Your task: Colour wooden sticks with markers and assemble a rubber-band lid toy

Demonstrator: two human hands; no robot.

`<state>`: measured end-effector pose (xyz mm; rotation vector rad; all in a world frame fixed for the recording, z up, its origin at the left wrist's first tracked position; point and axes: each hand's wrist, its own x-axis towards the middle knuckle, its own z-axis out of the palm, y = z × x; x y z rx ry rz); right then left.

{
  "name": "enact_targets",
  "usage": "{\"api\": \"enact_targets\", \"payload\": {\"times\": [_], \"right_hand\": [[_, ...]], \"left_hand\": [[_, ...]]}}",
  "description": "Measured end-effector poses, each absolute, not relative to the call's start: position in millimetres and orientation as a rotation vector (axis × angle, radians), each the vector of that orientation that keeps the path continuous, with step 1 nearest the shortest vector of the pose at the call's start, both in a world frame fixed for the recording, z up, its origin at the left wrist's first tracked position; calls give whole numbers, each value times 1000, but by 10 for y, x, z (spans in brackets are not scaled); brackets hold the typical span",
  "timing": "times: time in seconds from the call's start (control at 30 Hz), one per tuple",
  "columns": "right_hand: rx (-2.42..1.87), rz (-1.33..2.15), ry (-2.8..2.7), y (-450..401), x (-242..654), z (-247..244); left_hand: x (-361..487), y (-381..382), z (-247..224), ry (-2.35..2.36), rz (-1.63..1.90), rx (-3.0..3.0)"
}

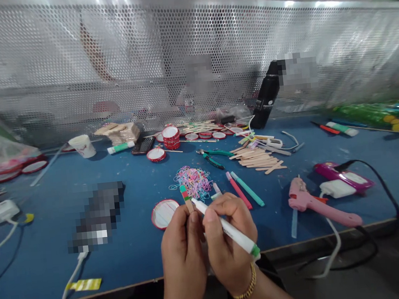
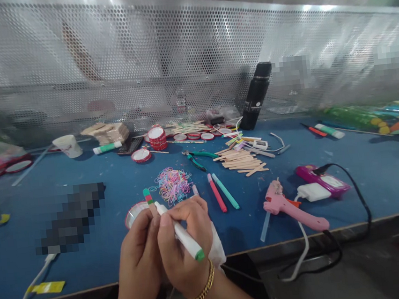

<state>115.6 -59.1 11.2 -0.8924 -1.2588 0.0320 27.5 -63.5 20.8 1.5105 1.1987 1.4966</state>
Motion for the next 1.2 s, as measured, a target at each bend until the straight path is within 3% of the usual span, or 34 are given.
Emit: {"api": "enact_targets", "payload": {"times": [1.2], "right_hand": [[-874, 72, -1258, -599, 1161, 81]], "left_hand": [[256, -639, 191, 1199, 1498, 1547]]}}
